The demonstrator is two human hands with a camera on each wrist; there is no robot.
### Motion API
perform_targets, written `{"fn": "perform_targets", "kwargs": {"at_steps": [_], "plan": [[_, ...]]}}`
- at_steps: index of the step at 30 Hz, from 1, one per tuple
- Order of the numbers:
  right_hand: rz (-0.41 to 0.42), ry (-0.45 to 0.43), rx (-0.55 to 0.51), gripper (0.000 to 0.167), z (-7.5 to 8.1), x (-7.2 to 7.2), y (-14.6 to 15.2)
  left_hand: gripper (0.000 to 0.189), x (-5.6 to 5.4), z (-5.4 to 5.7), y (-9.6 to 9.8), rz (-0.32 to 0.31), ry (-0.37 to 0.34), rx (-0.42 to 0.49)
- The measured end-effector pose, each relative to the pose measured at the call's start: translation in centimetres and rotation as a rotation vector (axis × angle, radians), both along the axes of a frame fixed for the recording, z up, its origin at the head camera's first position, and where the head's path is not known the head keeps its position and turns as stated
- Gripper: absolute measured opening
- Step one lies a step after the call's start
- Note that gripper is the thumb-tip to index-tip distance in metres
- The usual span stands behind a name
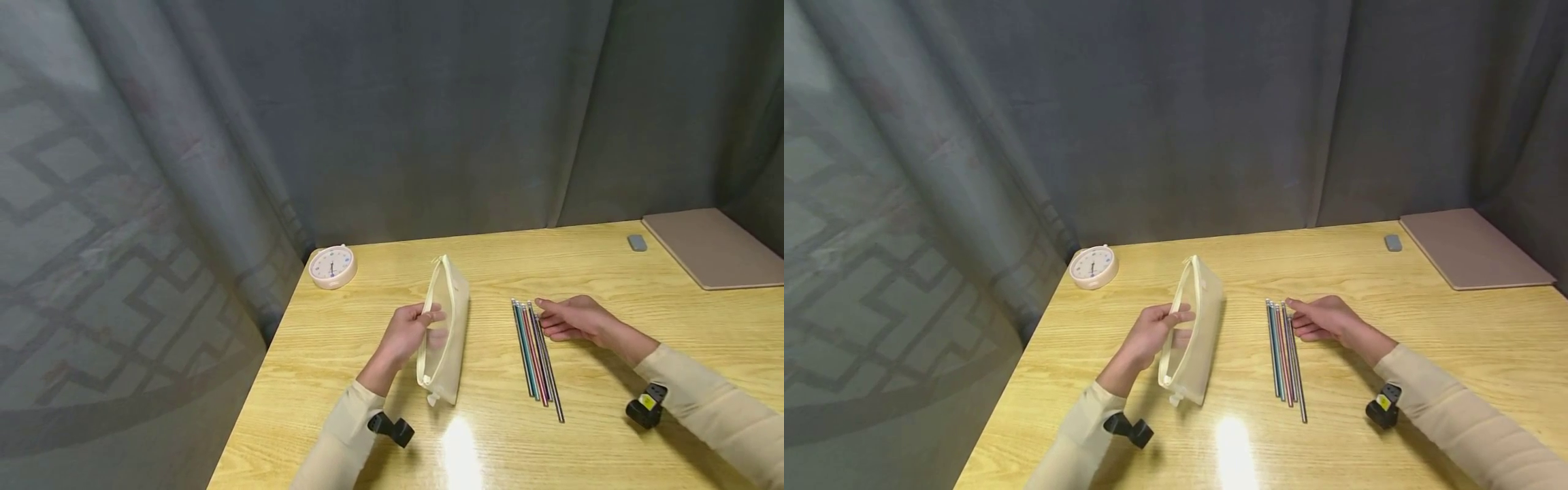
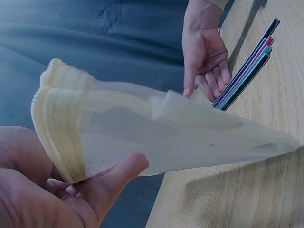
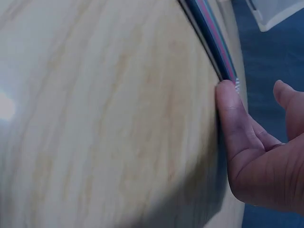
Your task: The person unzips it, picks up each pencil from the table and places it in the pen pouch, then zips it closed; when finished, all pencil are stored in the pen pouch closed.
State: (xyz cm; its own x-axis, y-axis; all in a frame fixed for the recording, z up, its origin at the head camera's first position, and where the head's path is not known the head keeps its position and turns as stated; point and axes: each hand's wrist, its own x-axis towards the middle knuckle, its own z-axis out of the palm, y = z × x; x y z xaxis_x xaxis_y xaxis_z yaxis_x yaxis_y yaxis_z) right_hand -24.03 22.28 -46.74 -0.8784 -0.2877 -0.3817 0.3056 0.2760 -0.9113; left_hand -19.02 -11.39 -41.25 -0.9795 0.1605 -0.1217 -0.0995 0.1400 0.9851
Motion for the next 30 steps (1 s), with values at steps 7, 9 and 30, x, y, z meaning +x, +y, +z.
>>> {"fn": "perform_targets", "kwargs": {"at_steps": [7, 9, 30], "plan": [[-0.017, 0.074, 0.061, 0.050, -0.4, 0.2, -0.3, 0.034, 0.0, 0.0, 0.1, 0.002, 0.001, -0.002], [-0.006, 0.114, 0.107, 0.042, -0.4, 0.4, -0.5, 0.033, 0.0, 0.0, 0.1, 0.000, 0.001, -0.003], [0.042, 0.367, 0.492, 0.022, 0.7, 0.8, -1.4, 0.034, 0.0, -0.1, 0.1, -0.011, -0.006, 0.004]]}}
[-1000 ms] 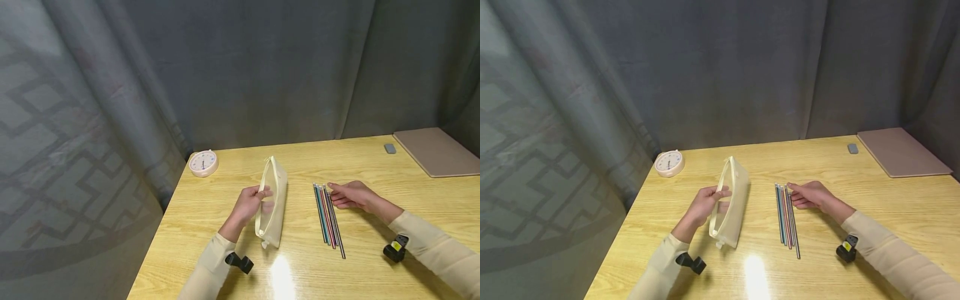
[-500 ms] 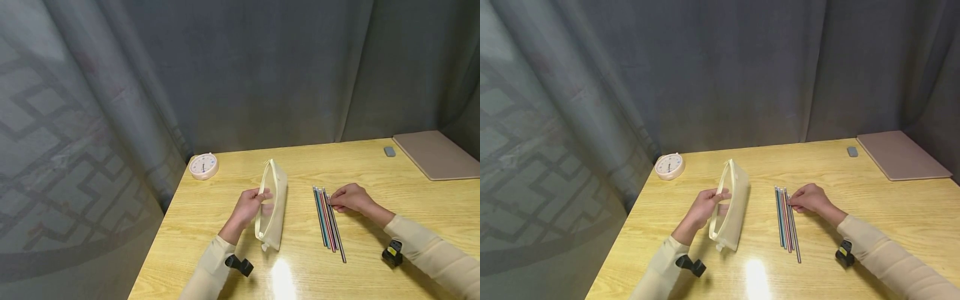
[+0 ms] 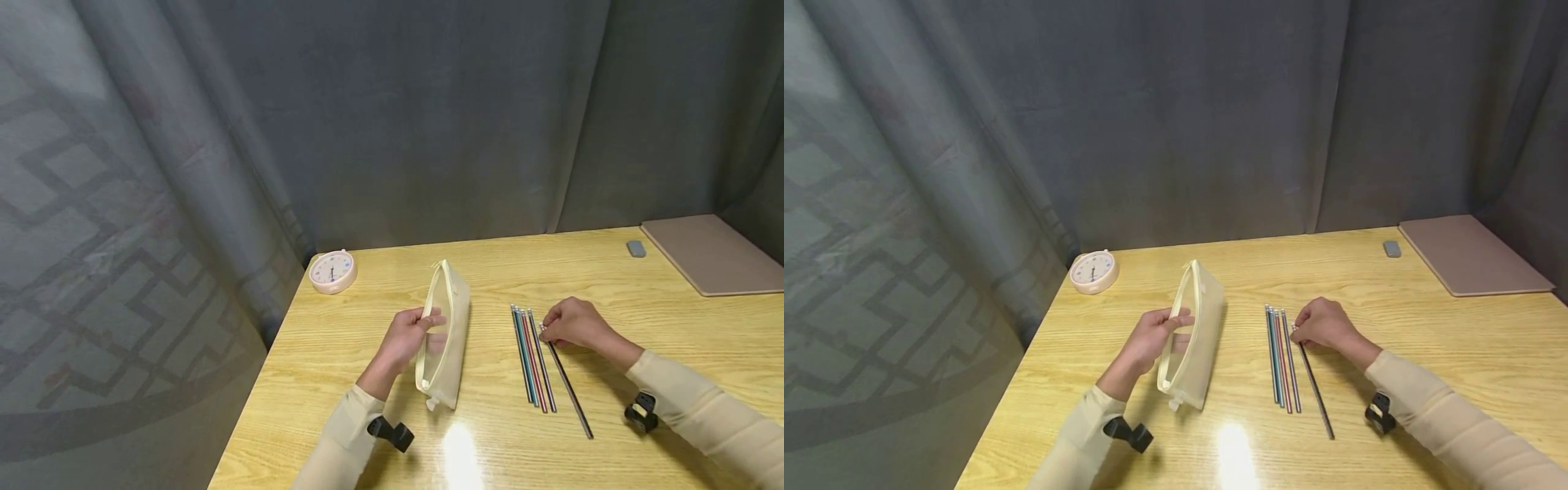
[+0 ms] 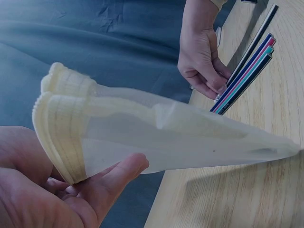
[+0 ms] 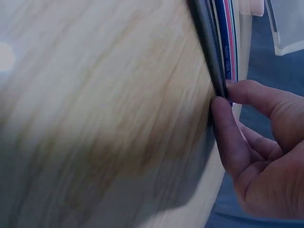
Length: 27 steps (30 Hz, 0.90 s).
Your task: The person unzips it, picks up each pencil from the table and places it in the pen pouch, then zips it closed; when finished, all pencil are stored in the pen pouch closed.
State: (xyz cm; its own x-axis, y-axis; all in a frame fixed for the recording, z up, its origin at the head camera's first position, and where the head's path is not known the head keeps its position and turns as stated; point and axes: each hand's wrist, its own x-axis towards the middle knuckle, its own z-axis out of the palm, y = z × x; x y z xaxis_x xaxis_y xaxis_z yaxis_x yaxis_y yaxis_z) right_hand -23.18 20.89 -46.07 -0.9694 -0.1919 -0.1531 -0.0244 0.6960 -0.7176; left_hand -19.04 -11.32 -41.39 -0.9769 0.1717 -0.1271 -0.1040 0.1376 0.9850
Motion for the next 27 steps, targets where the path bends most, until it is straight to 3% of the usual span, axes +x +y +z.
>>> {"fn": "perform_targets", "kwargs": {"at_steps": [5, 9, 13, 17, 23, 27], "plan": [[0.032, 0.034, 0.014, 0.022, 0.2, 0.1, 0.0, 0.034, 0.1, 0.0, -0.1, 0.007, 0.003, -0.003], [0.043, -0.041, -0.078, 0.029, 0.1, -0.1, 0.7, 0.034, 0.0, -0.1, -0.2, 0.009, -0.003, -0.005], [0.031, -0.182, -0.259, 0.038, -0.2, -0.6, 1.8, 0.034, 0.1, -0.1, -0.4, 0.005, -0.004, -0.021], [-0.008, -0.269, -0.438, 0.039, -0.2, -1.4, 2.7, 0.034, 0.2, 0.0, -0.4, 0.006, -0.001, -0.031], [-0.060, -0.306, -0.746, 0.015, 1.1, -2.4, 3.3, 0.034, 0.1, 0.2, -0.5, 0.010, -0.003, -0.020], [-0.076, -0.318, -0.874, 0.029, 2.6, -2.9, 3.1, 0.034, 0.2, 0.1, -0.5, 0.015, 0.000, -0.018]]}}
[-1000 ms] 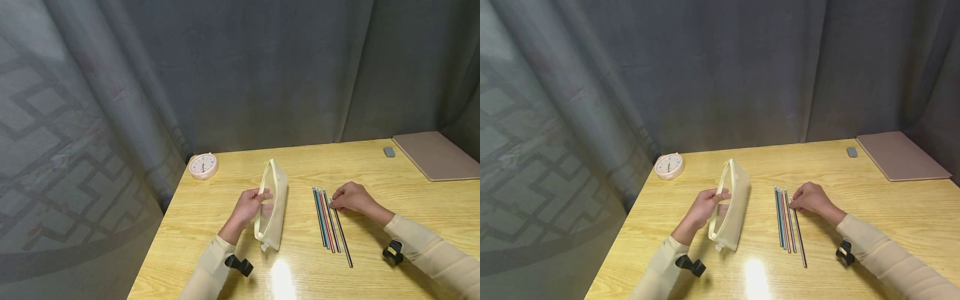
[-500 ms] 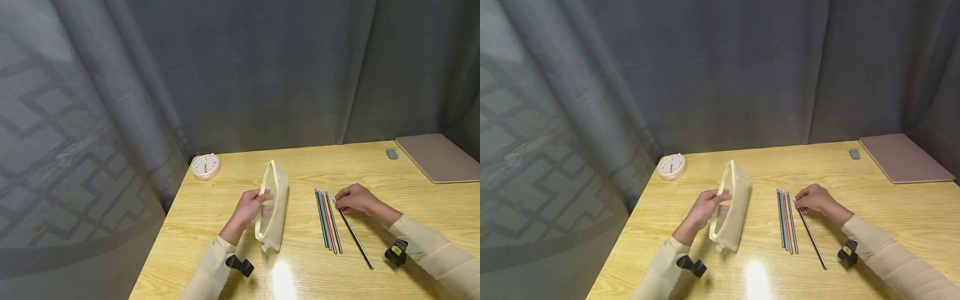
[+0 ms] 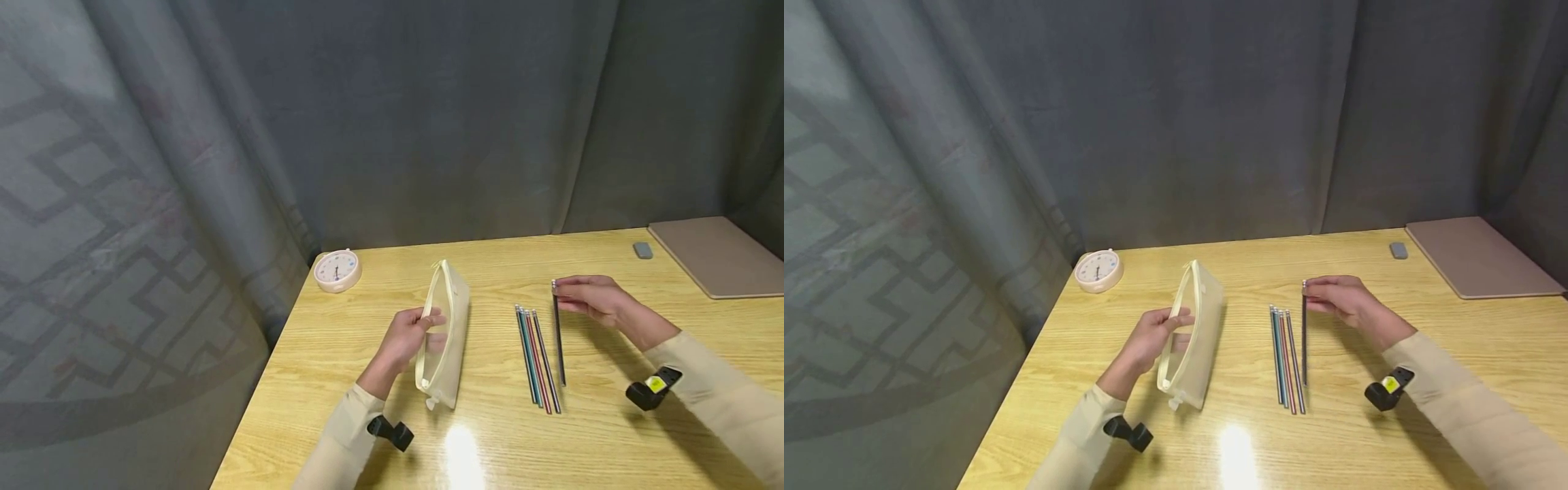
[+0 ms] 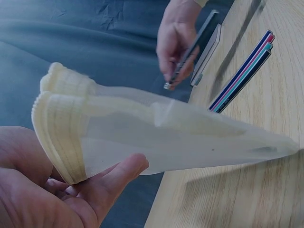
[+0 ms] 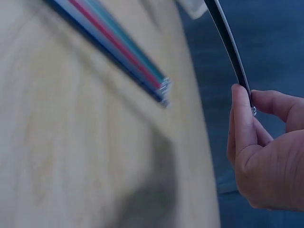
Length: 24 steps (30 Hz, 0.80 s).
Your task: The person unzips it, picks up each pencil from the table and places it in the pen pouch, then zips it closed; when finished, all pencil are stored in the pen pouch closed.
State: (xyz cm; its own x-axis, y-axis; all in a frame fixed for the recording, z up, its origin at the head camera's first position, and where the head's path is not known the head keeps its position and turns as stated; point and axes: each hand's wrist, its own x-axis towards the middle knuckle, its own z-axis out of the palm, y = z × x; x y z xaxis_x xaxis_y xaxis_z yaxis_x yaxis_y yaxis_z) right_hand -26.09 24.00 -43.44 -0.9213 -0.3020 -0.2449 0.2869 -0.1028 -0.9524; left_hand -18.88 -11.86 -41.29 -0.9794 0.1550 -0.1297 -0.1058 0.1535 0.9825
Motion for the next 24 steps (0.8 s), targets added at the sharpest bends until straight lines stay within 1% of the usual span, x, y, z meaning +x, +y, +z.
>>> {"fn": "perform_targets", "kwargs": {"at_steps": [5, 10, 18, 21, 23, 24], "plan": [[-0.013, 0.002, -0.088, 0.033, 2.1, -0.4, -0.8, 0.034, 0.1, 0.0, 0.0, 0.003, -0.002, 0.004], [-0.007, 0.024, -0.101, 0.031, 3.8, -0.5, -2.2, 0.034, 0.2, 0.2, 0.2, 0.000, -0.004, 0.004], [-0.018, 0.057, -0.170, 0.031, 6.3, 0.2, -5.6, 0.034, 0.2, 0.3, 0.5, -0.003, 0.009, 0.009], [-0.023, 0.078, -0.166, 0.031, 7.1, 0.5, -7.3, 0.035, 0.1, 0.3, 0.6, -0.005, 0.007, 0.010], [-0.023, 0.088, -0.154, 0.028, 7.5, 0.7, -8.5, 0.034, 0.2, 0.3, 0.7, -0.008, 0.009, 0.007], [-0.023, 0.097, -0.142, 0.024, 7.7, 0.8, -9.1, 0.034, 0.2, 0.4, 0.7, -0.009, 0.010, 0.006]]}}
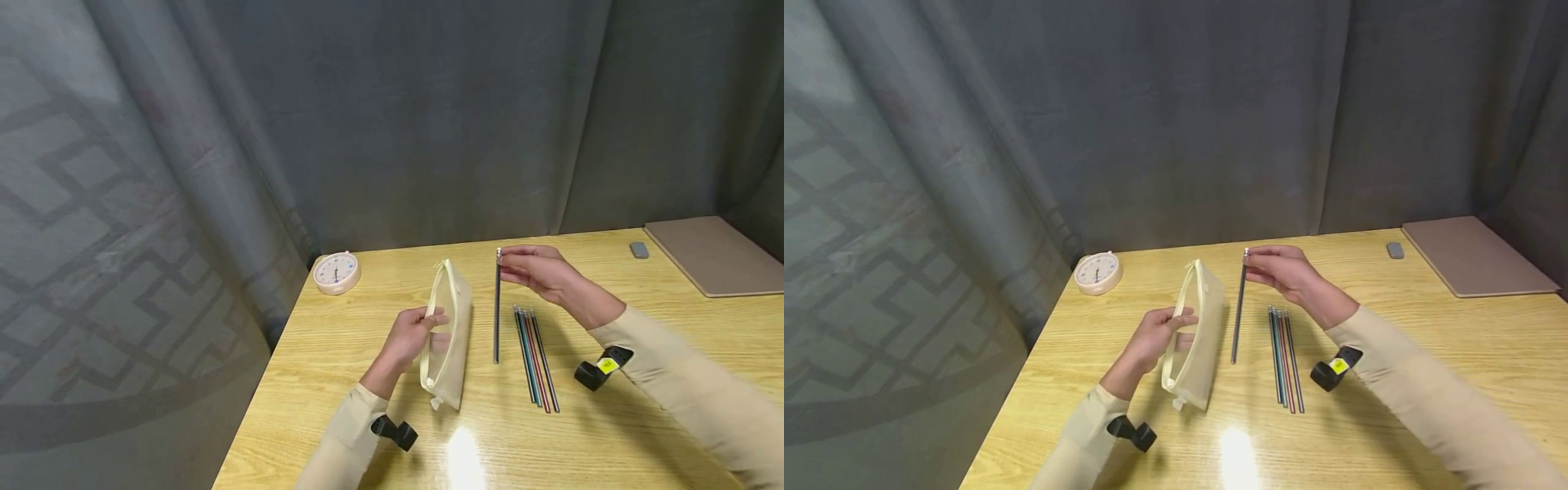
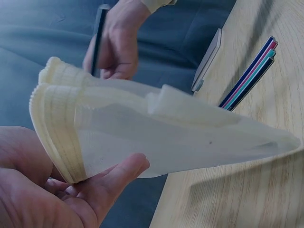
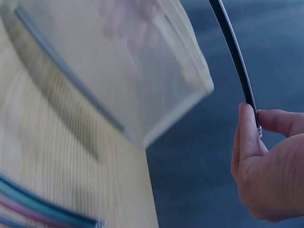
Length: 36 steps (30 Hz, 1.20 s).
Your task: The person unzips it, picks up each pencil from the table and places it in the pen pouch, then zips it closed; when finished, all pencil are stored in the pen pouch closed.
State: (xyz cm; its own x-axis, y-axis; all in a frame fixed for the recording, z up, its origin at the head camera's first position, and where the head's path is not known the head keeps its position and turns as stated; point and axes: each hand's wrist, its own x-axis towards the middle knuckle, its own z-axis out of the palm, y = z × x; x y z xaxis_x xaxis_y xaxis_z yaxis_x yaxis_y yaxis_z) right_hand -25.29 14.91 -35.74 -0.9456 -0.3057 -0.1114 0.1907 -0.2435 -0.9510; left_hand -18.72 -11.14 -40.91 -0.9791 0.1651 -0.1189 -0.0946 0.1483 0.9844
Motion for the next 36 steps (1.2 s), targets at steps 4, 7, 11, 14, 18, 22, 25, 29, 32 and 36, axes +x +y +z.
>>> {"fn": "perform_targets", "kwargs": {"at_steps": [4, 7, 11, 14, 18, 22, 25, 29, 32, 36], "plan": [[0.007, 0.027, 0.064, 0.015, 0.6, 0.1, -2.0, 0.035, 0.0, 0.1, 0.1, -0.008, 0.001, -0.001], [0.006, 0.051, 0.098, 0.034, 1.0, 0.0, -3.2, 0.035, 0.0, 0.1, 0.1, -0.010, 0.000, -0.002], [-0.013, 0.055, 0.108, 0.040, 1.3, -0.1, -4.7, 0.034, -0.1, 0.1, 0.3, 0.002, 0.004, 0.001], [-0.024, 0.045, 0.110, 0.038, 1.3, -0.2, -5.7, 0.033, -0.2, 0.1, 0.4, 0.009, 0.024, -0.021], [-0.032, 0.043, 0.094, 0.035, 1.2, -0.2, -6.6, 0.033, -0.4, 0.0, 0.5, 0.002, 0.041, -0.032], [-0.044, 0.046, 0.088, 0.037, 1.1, -0.3, -7.5, 0.032, -0.4, 0.1, 0.5, -0.009, 0.017, 0.010], [-0.052, 0.057, 0.108, 0.039, 1.2, -0.1, -8.0, 0.031, -0.4, 0.2, 0.6, -0.008, 0.002, 0.021], [-0.063, 0.102, 0.144, 0.038, 1.1, 0.3, -8.8, 0.030, -0.4, 0.3, 0.5, 0.006, 0.006, 0.020], [-0.079, 0.138, 0.185, 0.035, 1.0, 0.6, -9.2, 0.030, -0.4, 0.4, 0.5, 0.016, 0.010, 0.023], [-0.102, 0.195, 0.266, 0.032, 1.1, 1.2, -9.8, 0.031, -0.4, 0.5, 0.4, 0.021, 0.014, 0.025]]}}
